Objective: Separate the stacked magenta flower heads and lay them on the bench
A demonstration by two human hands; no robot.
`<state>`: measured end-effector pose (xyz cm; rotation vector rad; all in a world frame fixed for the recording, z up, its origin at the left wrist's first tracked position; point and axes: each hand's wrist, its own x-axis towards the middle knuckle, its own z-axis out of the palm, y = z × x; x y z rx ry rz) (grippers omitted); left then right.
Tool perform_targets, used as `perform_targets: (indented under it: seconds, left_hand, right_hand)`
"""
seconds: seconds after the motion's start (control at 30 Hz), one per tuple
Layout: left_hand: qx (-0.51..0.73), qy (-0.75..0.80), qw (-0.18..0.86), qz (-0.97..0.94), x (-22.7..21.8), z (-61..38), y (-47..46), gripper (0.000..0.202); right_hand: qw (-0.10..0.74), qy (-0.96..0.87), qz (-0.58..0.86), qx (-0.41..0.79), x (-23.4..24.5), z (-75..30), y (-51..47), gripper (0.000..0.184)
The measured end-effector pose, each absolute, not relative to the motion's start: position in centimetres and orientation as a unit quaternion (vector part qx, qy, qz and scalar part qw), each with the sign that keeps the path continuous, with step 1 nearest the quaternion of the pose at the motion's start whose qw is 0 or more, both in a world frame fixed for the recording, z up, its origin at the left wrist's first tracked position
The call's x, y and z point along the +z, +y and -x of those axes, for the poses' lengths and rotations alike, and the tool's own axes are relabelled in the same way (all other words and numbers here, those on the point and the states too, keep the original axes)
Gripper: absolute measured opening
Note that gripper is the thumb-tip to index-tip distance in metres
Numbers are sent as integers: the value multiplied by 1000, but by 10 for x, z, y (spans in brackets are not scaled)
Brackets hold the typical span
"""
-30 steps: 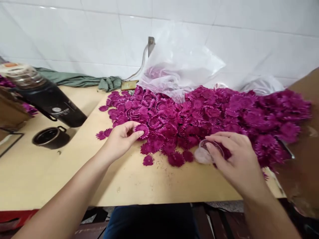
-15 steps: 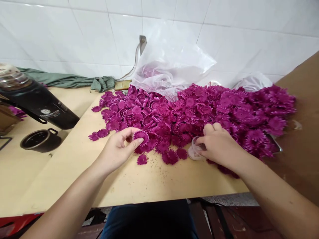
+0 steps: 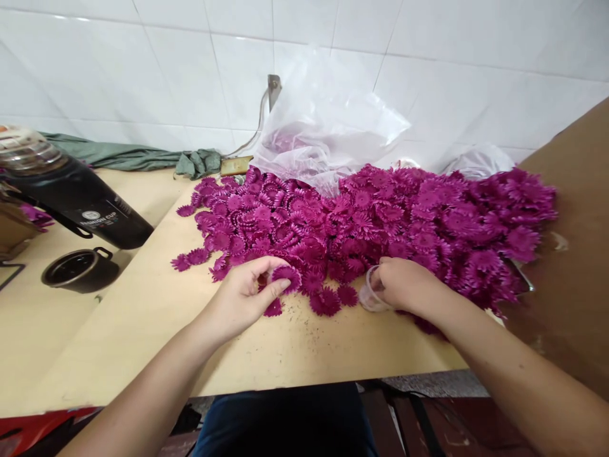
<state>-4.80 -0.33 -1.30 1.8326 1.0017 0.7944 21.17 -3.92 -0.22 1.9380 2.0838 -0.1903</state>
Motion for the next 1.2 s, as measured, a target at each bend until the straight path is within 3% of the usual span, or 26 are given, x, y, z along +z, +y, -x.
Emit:
perform_targets:
  seconds: [0.17, 0.4, 0.57, 0.73, 0.87, 1.03, 1.2]
  left_hand:
    - [293, 364, 430, -772, -5, 27, -7, 19]
    - [278, 303, 475, -778, 0, -26, -10, 27]
    - [240, 256, 408, -843, 7, -57, -15, 30]
    - [188, 221, 322, -901, 18, -76, -10, 42]
    - [103, 210, 177, -956, 17, -88, 4, 50]
    - [-59, 231, 80, -968, 9, -114, 14, 68]
    - [-98, 212, 33, -972, 1, -147, 3, 47]
  right_hand:
    - [100, 763, -626, -124, 22, -221, -53, 26]
    - [-152, 763, -617, -119, 38, -230, -77, 30]
    - [-281, 671, -651, -217, 32, -220, -90, 26]
    - [-347, 633, -674, -159, 28, -231, -100, 26]
    - [-397, 573, -708, -117, 19, -254, -111, 29]
    - [-385, 564, -716, -147, 5, -263, -116, 38]
    - [-383, 574, -708, -149, -1, -259, -113, 38]
